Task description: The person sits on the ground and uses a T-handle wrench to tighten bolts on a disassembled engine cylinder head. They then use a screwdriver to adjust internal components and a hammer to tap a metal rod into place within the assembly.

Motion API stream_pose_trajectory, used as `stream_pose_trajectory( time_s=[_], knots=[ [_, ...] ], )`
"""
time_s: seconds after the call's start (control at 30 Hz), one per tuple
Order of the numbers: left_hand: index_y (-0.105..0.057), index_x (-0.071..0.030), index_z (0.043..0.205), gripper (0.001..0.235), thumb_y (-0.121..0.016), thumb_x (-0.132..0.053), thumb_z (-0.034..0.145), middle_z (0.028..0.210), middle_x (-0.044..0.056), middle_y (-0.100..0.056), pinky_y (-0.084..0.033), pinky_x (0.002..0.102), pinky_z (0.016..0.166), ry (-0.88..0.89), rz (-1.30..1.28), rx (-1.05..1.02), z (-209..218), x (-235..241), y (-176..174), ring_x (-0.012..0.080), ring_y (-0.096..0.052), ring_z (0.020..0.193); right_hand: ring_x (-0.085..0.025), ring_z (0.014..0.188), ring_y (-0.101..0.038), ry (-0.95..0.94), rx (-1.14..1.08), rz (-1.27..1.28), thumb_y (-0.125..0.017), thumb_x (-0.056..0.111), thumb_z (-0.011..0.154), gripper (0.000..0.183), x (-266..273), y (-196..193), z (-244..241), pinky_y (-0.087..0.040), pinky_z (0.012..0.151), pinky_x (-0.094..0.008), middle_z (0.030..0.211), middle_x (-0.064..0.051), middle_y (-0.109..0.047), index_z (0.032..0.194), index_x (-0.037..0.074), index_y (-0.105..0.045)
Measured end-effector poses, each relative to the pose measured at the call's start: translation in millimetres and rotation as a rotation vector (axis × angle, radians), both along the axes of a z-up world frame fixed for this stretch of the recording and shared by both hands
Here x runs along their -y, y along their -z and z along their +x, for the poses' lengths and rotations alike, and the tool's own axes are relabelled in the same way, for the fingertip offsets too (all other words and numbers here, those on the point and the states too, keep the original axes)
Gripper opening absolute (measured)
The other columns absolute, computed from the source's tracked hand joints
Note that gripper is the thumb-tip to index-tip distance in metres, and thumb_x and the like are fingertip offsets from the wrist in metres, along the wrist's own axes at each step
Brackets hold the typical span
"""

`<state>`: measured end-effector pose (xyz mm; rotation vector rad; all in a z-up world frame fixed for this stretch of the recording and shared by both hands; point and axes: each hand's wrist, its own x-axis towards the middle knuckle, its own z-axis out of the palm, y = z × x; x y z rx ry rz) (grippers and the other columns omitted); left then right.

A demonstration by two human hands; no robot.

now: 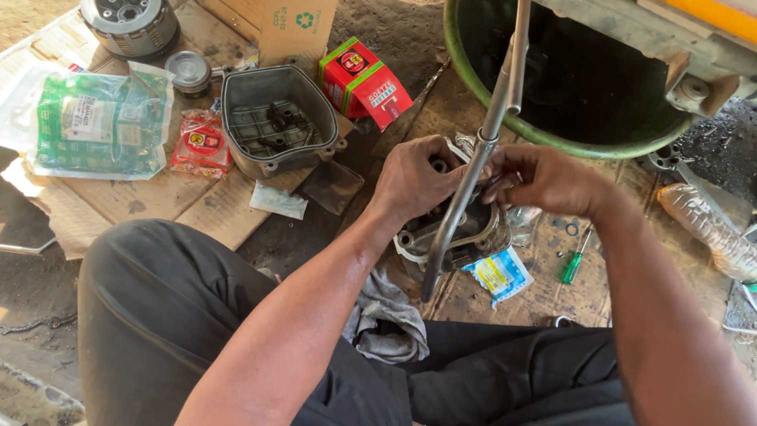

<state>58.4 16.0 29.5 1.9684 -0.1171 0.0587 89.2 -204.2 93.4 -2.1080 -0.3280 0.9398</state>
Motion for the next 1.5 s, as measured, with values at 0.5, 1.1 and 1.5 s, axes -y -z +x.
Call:
stream_pose_trajectory(
  time_s=[0.5, 1.1, 1.5],
  knots=[
    [-0.047, -0.009, 0.150, 0.107, -0.091, -0.043, 0.059, 0.141, 0.011, -0.055, -0.033, 0.054, 0.114, 0.331, 0.368, 0.290, -34.7, -4.8, -6.6, 0.0366, -0.046, 0.134, -0.024, 0.100, -0.073, 0.423, 0.236, -0.715, -0.071, 0.021, 0.096, 0.031, 171.3, 99.6, -68.9, -0.058, 0.093, -0.041, 0.119, -0.012, -0.077, 0.126, 0.015, -0.075],
    [-0.053, -0.009, 0.146, 0.094, -0.089, -0.033, 0.063, 0.143, 0.006, -0.058, -0.038, 0.049, 0.117, 0.304, 0.275, 0.368, -33.1, -2.6, 10.4, 0.0314, -0.047, 0.136, -0.022, 0.094, -0.068, 0.549, 0.053, -0.675, -0.071, 0.041, 0.099, 0.034, 93.4, 84.7, -71.2, -0.056, 0.090, -0.037, 0.109, -0.011, -0.076, 0.119, 0.014, -0.077],
    [-0.051, -0.008, 0.146, 0.099, -0.087, -0.033, 0.058, 0.139, 0.008, -0.058, -0.038, 0.049, 0.116, 0.314, 0.330, 0.323, -29.9, 0.4, 7.9, 0.0324, -0.047, 0.134, -0.025, 0.101, -0.072, 0.821, -0.300, 1.029, -0.060, -0.004, 0.096, 0.026, 64.1, 49.5, -88.5, -0.059, 0.098, -0.037, 0.111, -0.015, -0.071, 0.122, -0.006, -0.064]
  ],
)
